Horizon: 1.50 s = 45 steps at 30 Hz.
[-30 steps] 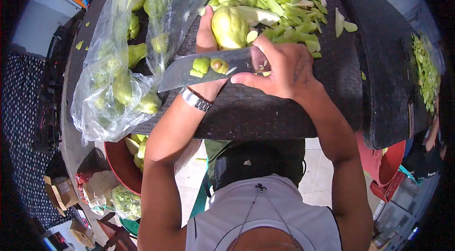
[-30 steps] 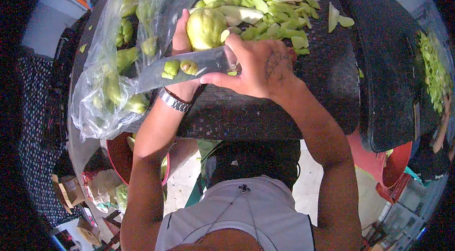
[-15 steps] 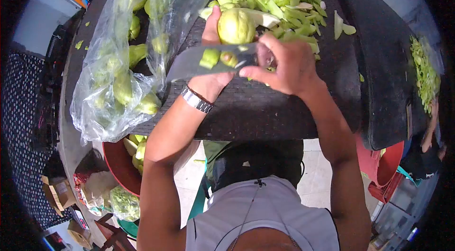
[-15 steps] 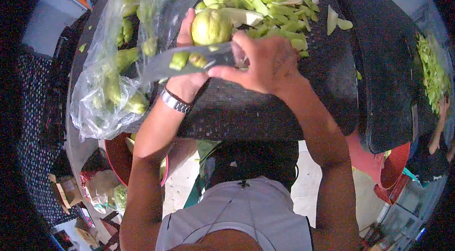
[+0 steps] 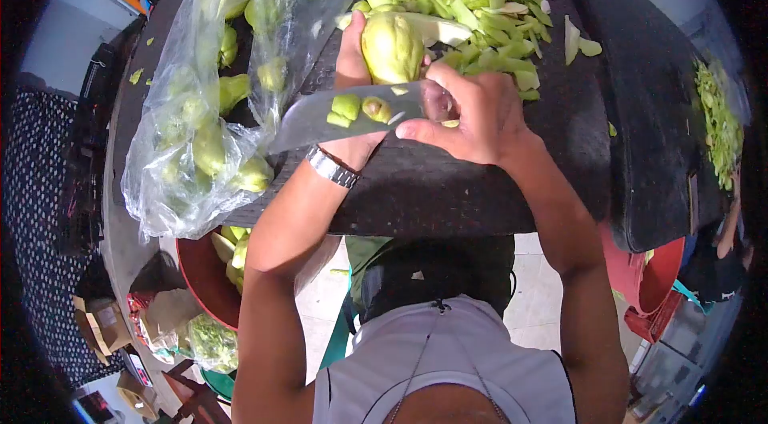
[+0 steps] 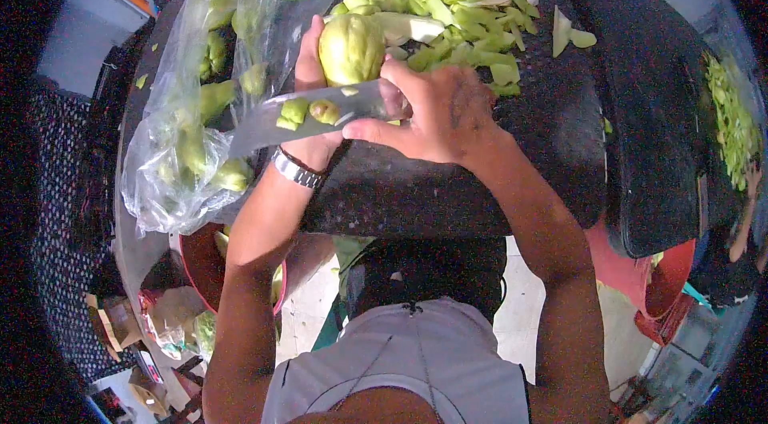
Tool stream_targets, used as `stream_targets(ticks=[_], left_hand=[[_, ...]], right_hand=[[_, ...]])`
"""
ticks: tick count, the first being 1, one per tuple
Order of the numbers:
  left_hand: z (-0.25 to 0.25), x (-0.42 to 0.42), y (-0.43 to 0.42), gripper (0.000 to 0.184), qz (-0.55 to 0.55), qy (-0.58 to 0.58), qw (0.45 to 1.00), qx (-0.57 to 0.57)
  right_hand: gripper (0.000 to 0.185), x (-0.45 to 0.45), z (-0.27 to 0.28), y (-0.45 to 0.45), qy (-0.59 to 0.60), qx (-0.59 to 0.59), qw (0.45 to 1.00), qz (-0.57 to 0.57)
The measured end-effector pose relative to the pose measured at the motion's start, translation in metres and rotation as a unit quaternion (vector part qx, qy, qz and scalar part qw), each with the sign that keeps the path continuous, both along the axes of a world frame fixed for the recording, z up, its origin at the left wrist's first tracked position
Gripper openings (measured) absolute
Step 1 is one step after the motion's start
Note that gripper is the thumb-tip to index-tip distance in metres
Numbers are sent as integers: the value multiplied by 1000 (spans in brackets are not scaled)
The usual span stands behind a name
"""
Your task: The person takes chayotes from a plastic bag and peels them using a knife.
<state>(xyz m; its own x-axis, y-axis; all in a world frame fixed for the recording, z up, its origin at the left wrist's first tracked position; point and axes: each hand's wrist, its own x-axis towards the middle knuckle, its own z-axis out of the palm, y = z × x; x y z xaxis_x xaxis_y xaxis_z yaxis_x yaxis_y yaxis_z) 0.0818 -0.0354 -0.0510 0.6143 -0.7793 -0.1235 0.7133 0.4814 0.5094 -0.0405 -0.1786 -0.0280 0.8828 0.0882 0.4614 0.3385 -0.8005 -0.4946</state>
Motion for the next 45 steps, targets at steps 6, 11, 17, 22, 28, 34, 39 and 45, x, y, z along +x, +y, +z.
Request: stream_targets(ticks=[6,11,17,22,28,34,39,45], left_hand=[[-3,0,0,65,2,-8,1000,-6],[2,-5,-5,65,11,-34,999,10],[7,-7,-2,63,21,-31,999,27],[-3,-3,-3,66,26,-57,997,34],[5,-7,-1,60,21,-33,999,8],[4,-8,-2,57,8,-53,999,6],[11,-16,-5,67,62,-68,994,57],[8,-13,-4,61,75,-34,995,55]], right_hand=[[50,4,-5,-2,-7,13,1000,-18],[55,5,-3,-11,26,21,998,-48],[52,5,-5,-4,1,43,999,-11],[58,5,-4,-15,34,-4,996,-82],[59,5,5,-20,64,2,994,-84],[49,7,-1,-9,-8,42,998,-38],[62,7,-6,-17,6,0,996,-85],[60,9,-4,-26,46,31,990,-126]])
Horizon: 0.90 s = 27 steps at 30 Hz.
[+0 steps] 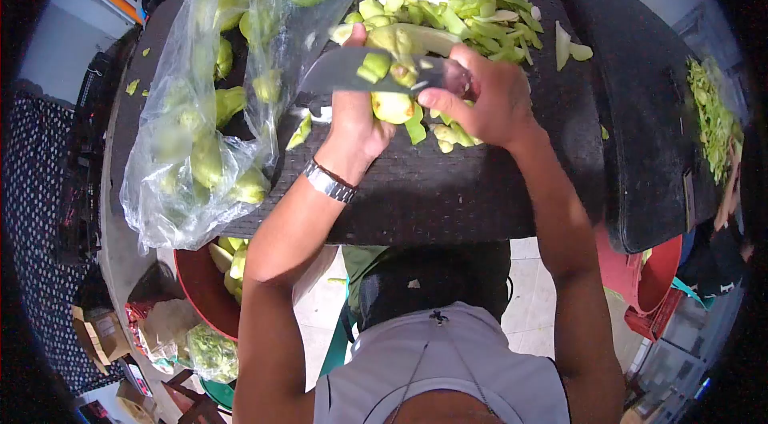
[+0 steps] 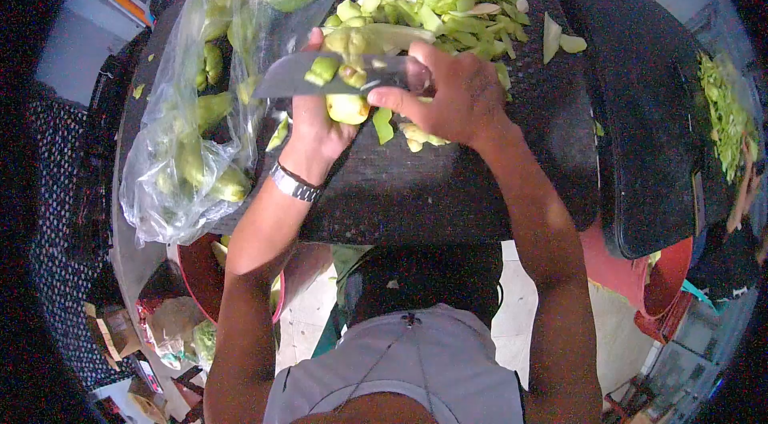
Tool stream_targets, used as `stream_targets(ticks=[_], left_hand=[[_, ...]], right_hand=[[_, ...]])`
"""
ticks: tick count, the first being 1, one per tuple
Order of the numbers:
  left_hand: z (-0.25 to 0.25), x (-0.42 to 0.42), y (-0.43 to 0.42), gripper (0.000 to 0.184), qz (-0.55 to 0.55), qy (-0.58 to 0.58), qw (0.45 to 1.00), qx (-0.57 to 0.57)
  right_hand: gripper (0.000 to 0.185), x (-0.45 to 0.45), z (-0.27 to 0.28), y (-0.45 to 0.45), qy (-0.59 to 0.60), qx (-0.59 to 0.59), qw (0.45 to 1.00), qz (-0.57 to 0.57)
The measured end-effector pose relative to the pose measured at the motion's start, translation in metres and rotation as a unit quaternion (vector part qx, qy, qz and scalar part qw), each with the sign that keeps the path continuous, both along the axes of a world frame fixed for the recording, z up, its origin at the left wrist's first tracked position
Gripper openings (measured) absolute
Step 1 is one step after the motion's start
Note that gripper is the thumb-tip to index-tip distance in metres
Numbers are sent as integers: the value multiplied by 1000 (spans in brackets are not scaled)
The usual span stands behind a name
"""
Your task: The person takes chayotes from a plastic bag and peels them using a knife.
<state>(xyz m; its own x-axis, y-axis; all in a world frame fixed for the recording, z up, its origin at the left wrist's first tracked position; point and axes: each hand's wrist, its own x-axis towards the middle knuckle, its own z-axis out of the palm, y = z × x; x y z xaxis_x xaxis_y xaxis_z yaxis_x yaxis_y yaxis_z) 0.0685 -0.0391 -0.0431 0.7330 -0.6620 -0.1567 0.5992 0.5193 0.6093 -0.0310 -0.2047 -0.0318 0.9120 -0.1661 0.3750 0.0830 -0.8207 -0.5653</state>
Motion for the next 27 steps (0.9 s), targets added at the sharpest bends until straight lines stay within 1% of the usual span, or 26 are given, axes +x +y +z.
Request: stream_targets(ticks=[2,5,6,9,12,13,14,15,16,18,19,21,22,23,26,27], left_hand=[[-2,2,-4,60,31,15,999,-16],[0,3,2,54,-30,-24,999,-12],[0,2,2,54,-45,-41,998,-13],[-4,4,1,55,-37,-31,999,-4],[-4,4,0,58,-24,-38,999,-5],[-4,4,0,60,-19,-41,999,-6],[0,7,-1,62,-57,-57,997,3],[5,5,-1,61,-56,-60,997,4],[12,0,-1,61,-57,-61,996,6],[14,-1,0,60,-50,-60,997,-5],[14,-1,1,56,-44,-67,997,1],[14,-1,4,51,-30,-82,996,14],[13,0,5,45,-42,-93,995,20],[11,1,6,42,-54,-103,993,26],[10,2,8,45,-83,-131,987,47],[9,2,8,48,-91,-140,984,54]], right_hand=[[60,3,1,-6,17,12,999,-26],[60,-3,2,3,9,-15,999,31],[61,-4,8,8,10,0,999,40],[61,1,6,2,26,-2,999,18],[61,2,2,-14,0,11,1000,-20],[61,3,0,-22,9,14,999,-44],[61,6,-2,-32,18,16,997,-68],[61,8,0,-39,25,18,995,-92],[62,5,2,-46,42,34,994,-99],[63,5,2,-45,12,90,990,-111],[64,5,2,-44,-2,119,986,-115],[64,3,0,-36,21,163,983,-83],[63,2,-1,-31,33,184,980,-67],[63,1,-1,-24,31,176,983,-45],[58,-3,12,-7,45,168,985,4],[58,-5,15,-5,45,132,990,12]])
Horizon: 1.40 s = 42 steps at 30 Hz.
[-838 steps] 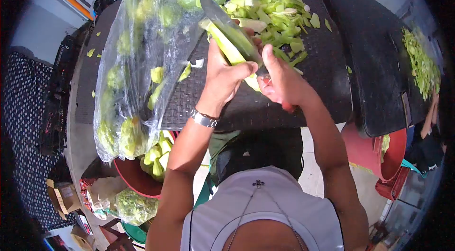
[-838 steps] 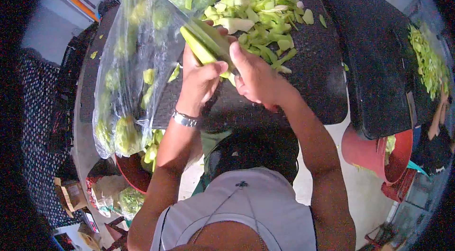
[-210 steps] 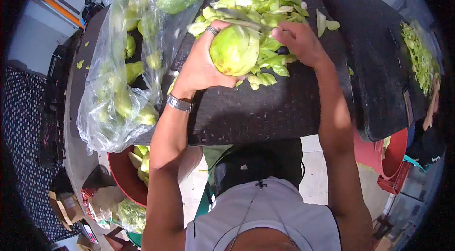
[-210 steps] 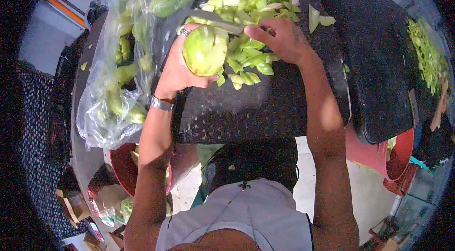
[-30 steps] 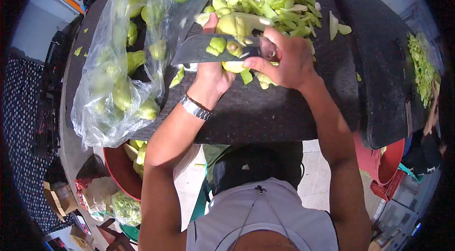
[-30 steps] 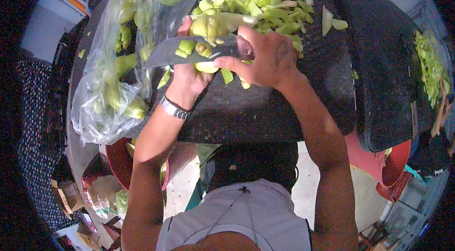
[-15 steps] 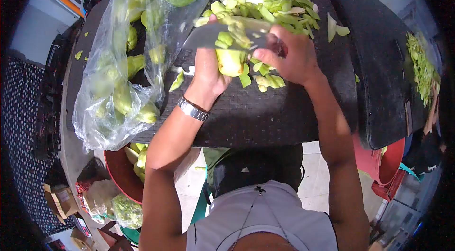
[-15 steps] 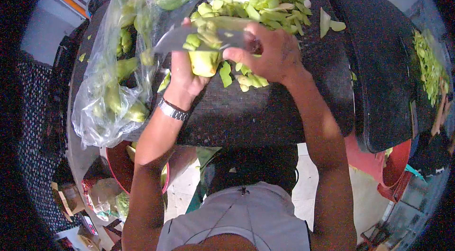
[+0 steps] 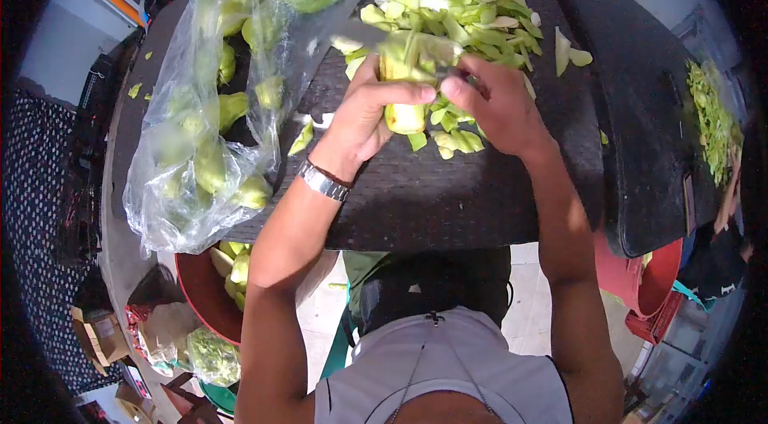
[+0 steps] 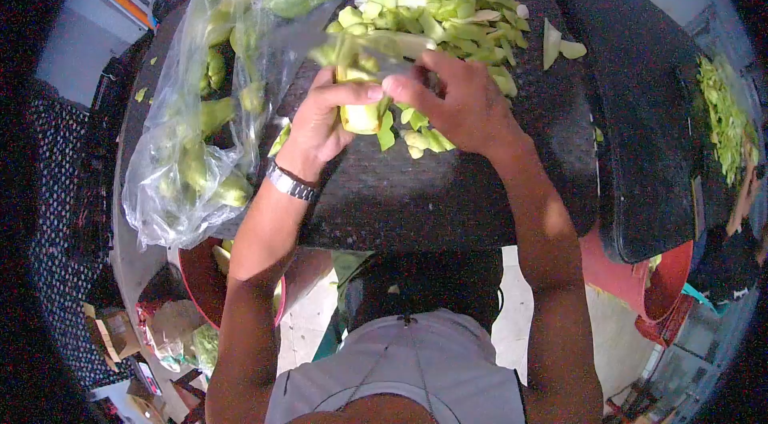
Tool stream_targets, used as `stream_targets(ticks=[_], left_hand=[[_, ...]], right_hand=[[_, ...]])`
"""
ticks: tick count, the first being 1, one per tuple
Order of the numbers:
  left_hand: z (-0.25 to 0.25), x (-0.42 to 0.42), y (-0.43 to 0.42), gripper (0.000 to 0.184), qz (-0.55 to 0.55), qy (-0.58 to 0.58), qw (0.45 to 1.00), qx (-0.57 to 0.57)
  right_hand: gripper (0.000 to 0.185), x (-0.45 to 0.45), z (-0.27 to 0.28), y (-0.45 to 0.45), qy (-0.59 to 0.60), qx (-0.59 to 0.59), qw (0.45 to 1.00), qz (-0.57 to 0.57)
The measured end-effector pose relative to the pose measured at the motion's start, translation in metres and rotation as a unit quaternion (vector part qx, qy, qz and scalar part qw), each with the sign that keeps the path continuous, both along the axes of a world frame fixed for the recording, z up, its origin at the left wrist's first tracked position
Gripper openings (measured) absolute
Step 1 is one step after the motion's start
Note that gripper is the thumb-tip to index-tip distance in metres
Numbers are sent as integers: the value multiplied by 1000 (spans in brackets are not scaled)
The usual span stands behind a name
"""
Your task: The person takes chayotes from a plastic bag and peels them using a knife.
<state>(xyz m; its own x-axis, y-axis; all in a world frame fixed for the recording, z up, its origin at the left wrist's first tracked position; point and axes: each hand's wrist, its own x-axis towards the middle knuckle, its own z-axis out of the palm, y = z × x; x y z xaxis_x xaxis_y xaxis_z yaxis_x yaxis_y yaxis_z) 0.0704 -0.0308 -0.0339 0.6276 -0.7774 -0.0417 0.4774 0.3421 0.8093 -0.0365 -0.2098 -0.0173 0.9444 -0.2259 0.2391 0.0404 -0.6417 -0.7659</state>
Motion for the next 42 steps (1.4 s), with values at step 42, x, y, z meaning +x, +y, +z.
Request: stream_targets(ticks=[42], left_hand=[[-6,14,-3,65,41,162,985,-41]], right_hand=[[69,-5,-20,41,-99,-165,980,45]])
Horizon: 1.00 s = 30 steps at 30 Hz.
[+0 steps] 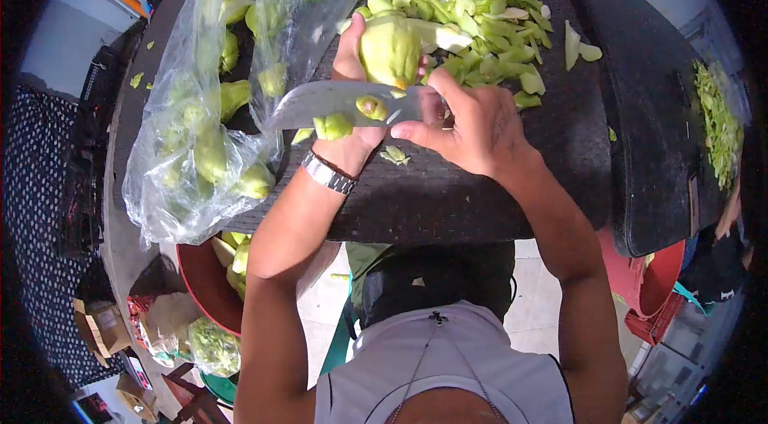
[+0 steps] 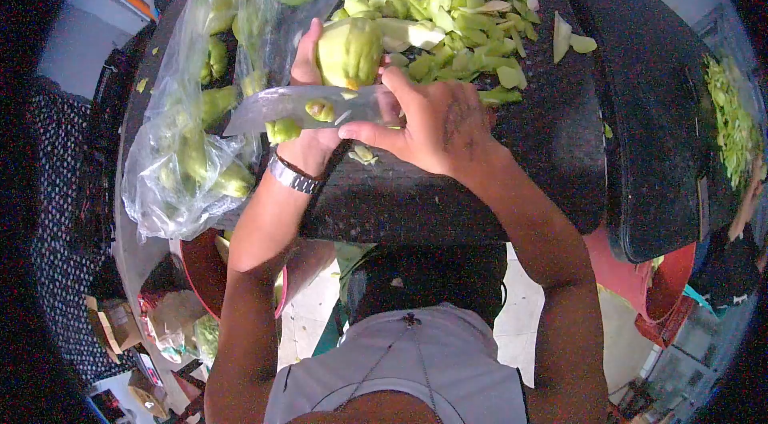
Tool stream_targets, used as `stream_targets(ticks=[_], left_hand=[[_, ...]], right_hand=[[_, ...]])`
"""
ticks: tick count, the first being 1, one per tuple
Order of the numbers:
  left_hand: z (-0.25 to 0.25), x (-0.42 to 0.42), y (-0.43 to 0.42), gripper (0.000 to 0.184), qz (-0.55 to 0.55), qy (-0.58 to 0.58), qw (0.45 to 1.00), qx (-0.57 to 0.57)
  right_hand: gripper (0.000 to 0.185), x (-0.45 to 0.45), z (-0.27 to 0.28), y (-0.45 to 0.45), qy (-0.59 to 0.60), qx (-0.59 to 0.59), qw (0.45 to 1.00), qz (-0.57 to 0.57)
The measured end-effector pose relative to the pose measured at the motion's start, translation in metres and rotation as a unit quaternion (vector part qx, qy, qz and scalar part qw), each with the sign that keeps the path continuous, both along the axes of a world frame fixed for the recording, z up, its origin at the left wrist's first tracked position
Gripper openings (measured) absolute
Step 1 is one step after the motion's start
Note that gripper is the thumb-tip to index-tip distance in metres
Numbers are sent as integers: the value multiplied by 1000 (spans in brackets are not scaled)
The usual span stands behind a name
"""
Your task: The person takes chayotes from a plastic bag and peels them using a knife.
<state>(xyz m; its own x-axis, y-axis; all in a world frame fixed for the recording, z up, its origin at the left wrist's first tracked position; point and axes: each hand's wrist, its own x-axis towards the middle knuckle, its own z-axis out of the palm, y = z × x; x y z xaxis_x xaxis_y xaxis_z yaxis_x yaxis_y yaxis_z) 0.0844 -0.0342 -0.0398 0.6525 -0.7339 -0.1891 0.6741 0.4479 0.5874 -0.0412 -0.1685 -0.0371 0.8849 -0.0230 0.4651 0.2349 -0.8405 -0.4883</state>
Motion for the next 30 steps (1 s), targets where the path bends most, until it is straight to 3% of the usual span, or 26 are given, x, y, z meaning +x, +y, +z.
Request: stream_targets(ticks=[5,11,15,18,21,23,25,28,30], left_hand=[[6,-10,-3,62,75,36,996,-14],[9,-15,1,54,45,-1,999,-20],[1,-11,-4,62,74,53,994,-62],[12,-16,-5,61,11,-41,999,-15],[14,-15,-5,60,11,-66,997,-25],[16,-16,-6,58,35,-59,998,-8],[17,-16,-7,55,74,-32,996,25],[-6,-8,-5,58,71,13,997,-11],[-7,-11,-3,61,45,-27,999,9]], right_hand=[[60,8,2,-23,48,-2,995,-84],[60,5,3,-13,0,-2,1000,-18],[60,8,8,-29,64,-29,991,-116],[63,12,11,-55,116,49,970,-206],[70,14,11,-77,239,236,922,-193],[68,14,3,-77,232,261,921,-174],[65,10,0,-50,96,183,966,-155],[59,2,17,-14,126,120,980,-92],[57,5,10,-10,85,83,989,-88]])
